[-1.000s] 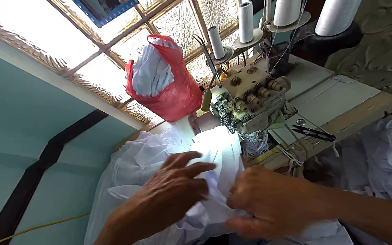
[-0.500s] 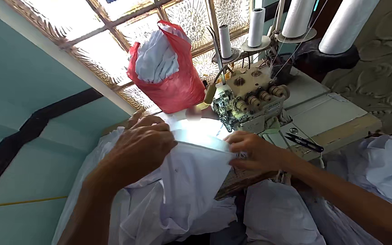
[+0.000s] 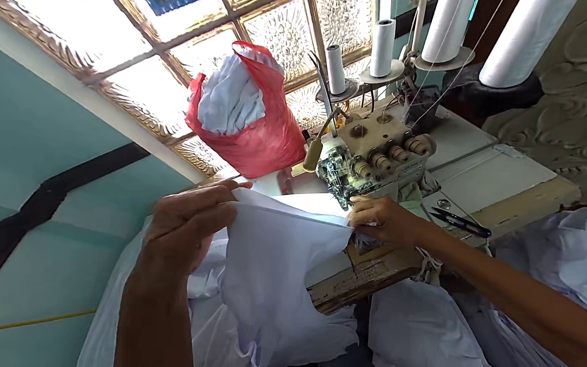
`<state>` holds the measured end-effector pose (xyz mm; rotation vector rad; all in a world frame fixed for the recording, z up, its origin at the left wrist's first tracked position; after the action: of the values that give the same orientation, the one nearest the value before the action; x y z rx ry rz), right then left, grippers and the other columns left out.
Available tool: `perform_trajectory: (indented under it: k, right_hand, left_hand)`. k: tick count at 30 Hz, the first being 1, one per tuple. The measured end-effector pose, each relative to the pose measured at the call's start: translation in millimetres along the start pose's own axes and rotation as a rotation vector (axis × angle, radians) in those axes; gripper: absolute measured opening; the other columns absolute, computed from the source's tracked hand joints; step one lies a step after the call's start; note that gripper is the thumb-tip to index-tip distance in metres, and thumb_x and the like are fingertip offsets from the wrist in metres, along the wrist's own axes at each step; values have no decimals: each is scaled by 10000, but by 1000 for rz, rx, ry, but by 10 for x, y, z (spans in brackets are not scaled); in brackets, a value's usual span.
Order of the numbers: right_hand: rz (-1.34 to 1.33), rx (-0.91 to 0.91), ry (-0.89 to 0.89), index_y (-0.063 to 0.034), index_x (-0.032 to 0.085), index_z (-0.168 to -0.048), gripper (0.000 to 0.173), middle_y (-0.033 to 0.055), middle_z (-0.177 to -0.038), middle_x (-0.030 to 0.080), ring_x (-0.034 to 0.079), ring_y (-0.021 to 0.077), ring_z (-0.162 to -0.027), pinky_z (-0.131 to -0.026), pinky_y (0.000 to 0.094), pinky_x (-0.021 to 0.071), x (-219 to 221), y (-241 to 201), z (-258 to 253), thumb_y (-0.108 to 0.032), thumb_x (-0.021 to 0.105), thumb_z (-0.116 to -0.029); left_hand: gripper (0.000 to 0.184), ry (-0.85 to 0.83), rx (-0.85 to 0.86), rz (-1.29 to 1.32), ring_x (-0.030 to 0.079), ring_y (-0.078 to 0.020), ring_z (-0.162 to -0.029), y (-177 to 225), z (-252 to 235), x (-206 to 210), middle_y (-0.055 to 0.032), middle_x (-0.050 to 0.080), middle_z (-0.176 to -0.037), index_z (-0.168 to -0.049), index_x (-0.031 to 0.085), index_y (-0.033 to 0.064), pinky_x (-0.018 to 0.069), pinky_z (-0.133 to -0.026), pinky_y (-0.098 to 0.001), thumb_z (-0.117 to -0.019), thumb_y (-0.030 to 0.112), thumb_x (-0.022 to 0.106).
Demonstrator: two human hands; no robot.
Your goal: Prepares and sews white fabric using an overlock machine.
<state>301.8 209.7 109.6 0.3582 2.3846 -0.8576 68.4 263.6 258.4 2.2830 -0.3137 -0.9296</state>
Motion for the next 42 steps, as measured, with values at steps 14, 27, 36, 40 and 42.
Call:
perform_trajectory:
  k: [14,27,36,40,42]
  right_hand:
    - [97,10,56,-23,754,-989,208,118,-988,776,735,240,-1000,-971,398,514,113,-110,312,-58,550,-967]
    - [15,36,31,-38,763,-1019,217,97,-971,772,729,211,-1005,-1060,392,466,135,-178,276,-128,568,-995]
    - [21,45,10,-27,754,-1017,196,112,-954,762,735,251,-970,-1125,537,388,183,-213,245,-94,574,-976]
    - [50,34,14,-32,749,-975,199,104,-926,752,731,248,-952,-1135,558,366,215,-209,230,-130,577,-990]
    - [71,37,43,-36,743,-960,199,99,-929,748,728,243,-971,-1138,569,358,206,-191,233,-130,569,-989]
  left_hand:
    - [357,-333,61,-381,571,-7,-766,84,40,807,32,572,-750,-796,638,102,472,-741,-180,-1053,270,455]
    - [263,-324,255,-776,581,-209,-551,-2,118,1518,-88,611,-711,-709,624,56,424,-502,-323,-929,198,603]
    - [247,-336,224,-815,642,-231,-606,-154,159,1696,-90,652,-705,-709,670,47,480,-594,-366,-880,221,705]
    - [224,-339,202,-825,649,-237,-617,-216,178,1750,-86,643,-683,-711,678,50,489,-616,-376,-858,210,729]
    - [226,-332,191,-830,654,-243,-630,-245,175,1762,-88,650,-690,-720,683,49,495,-634,-384,-862,217,732]
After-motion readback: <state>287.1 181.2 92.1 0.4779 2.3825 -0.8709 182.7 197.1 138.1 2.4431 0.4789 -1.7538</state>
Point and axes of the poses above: each hand's wrist, its own z-axis away from the middle knuckle, its own x-axis out of the palm, y = z × x, the point moved 7 cm from there along -z, towards the middle knuckle
